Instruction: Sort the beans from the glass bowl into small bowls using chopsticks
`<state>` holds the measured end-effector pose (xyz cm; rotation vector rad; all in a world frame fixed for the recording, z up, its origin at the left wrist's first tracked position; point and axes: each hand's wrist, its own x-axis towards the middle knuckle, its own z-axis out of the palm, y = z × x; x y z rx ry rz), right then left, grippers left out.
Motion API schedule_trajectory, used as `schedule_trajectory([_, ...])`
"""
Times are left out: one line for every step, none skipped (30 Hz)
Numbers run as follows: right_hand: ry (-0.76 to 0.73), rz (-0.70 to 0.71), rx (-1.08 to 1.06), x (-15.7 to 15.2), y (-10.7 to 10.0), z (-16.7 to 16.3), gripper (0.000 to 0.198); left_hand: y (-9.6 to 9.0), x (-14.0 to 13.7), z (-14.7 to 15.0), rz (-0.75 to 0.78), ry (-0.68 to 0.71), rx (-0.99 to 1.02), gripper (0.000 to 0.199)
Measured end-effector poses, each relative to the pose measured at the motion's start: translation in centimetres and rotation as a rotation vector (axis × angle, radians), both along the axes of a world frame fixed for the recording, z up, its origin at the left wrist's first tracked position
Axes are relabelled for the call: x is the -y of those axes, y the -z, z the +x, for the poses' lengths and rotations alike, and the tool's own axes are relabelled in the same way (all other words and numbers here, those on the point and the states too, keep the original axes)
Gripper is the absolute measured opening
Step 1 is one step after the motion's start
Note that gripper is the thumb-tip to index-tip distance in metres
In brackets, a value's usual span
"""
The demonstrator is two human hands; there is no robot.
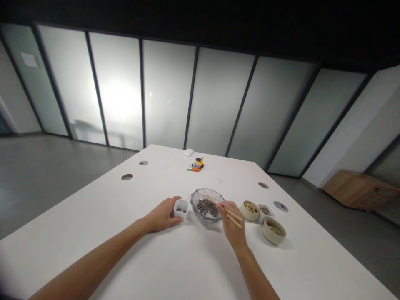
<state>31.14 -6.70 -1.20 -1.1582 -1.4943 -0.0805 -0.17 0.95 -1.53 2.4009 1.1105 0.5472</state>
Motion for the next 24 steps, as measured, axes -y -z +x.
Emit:
schedule_trajectory([-0.019, -0.013, 0.0, -0.1, 0.18, 0.0, 0.05, 0.03, 0.0, -0.01, 0.001, -0.003, -0.003, 0.074])
schedule_trajectory([-0.037, -0.029, -0.002, -0.18, 0.34, 0.0, 0.049, 0.07, -0.02, -0.02, 0.002, -0.005, -0.006, 0.074])
schedule_trajectory([-0.053, -0.044, -0.005, -0.25, 0.47, -0.01, 0.049, 0.12, -0.05, -0.03, 0.004, -0.004, -0.009, 0.074])
schedule_trajectory([-0.065, -0.056, -0.008, -0.3, 0.57, -0.02, 0.049, 0.17, -0.08, -0.03, 0.006, -0.003, -0.012, 0.075])
schedule_trajectory([-0.072, -0.065, -0.011, -0.33, 0.65, -0.03, 0.049, 0.21, -0.12, -0.02, 0.008, 0.0, -0.012, 0.075])
schedule_trajectory([-0.076, -0.071, -0.015, -0.36, 0.71, -0.04, 0.049, 0.26, -0.15, -0.01, 0.01, 0.002, -0.011, 0.075])
schedule_trajectory([-0.078, -0.076, -0.019, -0.39, 0.75, -0.03, 0.05, 0.29, -0.17, -0.01, 0.011, 0.004, -0.01, 0.075])
schedule_trajectory([-0.078, -0.08, -0.022, -0.41, 0.78, -0.02, 0.051, 0.31, -0.18, 0.0, 0.013, 0.004, -0.009, 0.075])
schedule_trajectory([-0.076, -0.082, -0.026, -0.42, 0.79, 0.01, 0.051, 0.32, -0.17, 0.0, 0.014, 0.002, -0.009, 0.075])
schedule_trajectory([-0.074, -0.084, -0.029, -0.43, 0.8, 0.06, 0.052, 0.32, -0.15, -0.01, 0.014, 0.0, -0.01, 0.075])
schedule_trajectory([-0.073, -0.085, -0.032, -0.44, 0.79, 0.11, 0.052, 0.31, -0.13, -0.01, 0.014, -0.002, -0.011, 0.076])
schedule_trajectory([-0.071, -0.086, -0.033, -0.43, 0.78, 0.18, 0.052, 0.29, -0.1, -0.02, 0.012, -0.004, -0.012, 0.076])
schedule_trajectory([-0.069, -0.086, -0.034, -0.42, 0.75, 0.25, 0.051, 0.26, -0.07, -0.03, 0.01, -0.006, -0.013, 0.076])
schedule_trajectory([-0.066, -0.084, -0.033, -0.4, 0.71, 0.32, 0.051, 0.22, -0.05, -0.04, 0.006, -0.006, -0.014, 0.076])
schedule_trajectory([-0.063, -0.08, -0.029, -0.37, 0.66, 0.39, 0.05, 0.17, -0.03, -0.04, 0.002, -0.007, -0.015, 0.077])
schedule_trajectory([-0.059, -0.073, -0.024, -0.34, 0.61, 0.44, 0.05, 0.13, -0.02, -0.05, -0.002, -0.007, -0.017, 0.077])
schedule_trajectory([-0.051, -0.063, -0.02, -0.31, 0.55, 0.48, 0.049, 0.09, -0.01, -0.06, -0.005, -0.007, -0.017, 0.078])
schedule_trajectory([-0.041, -0.053, -0.016, -0.28, 0.5, 0.51, 0.05, 0.05, 0.0, -0.06, -0.007, -0.007, -0.016, 0.078])
schedule_trajectory([-0.028, -0.044, -0.013, -0.27, 0.47, 0.51, 0.051, 0.02, 0.01, -0.07, -0.009, -0.006, -0.014, 0.078])
schedule_trajectory([-0.016, -0.04, -0.012, -0.27, 0.45, 0.5, 0.052, 0.0, 0.02, -0.08, -0.009, -0.004, -0.013, 0.078])
schedule_trajectory([-0.005, -0.041, -0.013, -0.28, 0.45, 0.47, 0.053, -0.02, 0.03, -0.08, -0.009, -0.004, -0.012, 0.078])
schedule_trajectory([0.003, -0.047, -0.015, -0.3, 0.46, 0.43, 0.055, -0.03, 0.05, -0.09, -0.008, -0.004, -0.011, 0.077])
schedule_trajectory([0.005, -0.059, -0.018, -0.32, 0.49, 0.38, 0.056, -0.05, 0.07, -0.1, -0.008, -0.006, -0.011, 0.077])
schedule_trajectory([0.002, -0.071, -0.022, -0.34, 0.53, 0.34, 0.058, -0.07, 0.09, -0.1, -0.007, -0.008, -0.012, 0.077])
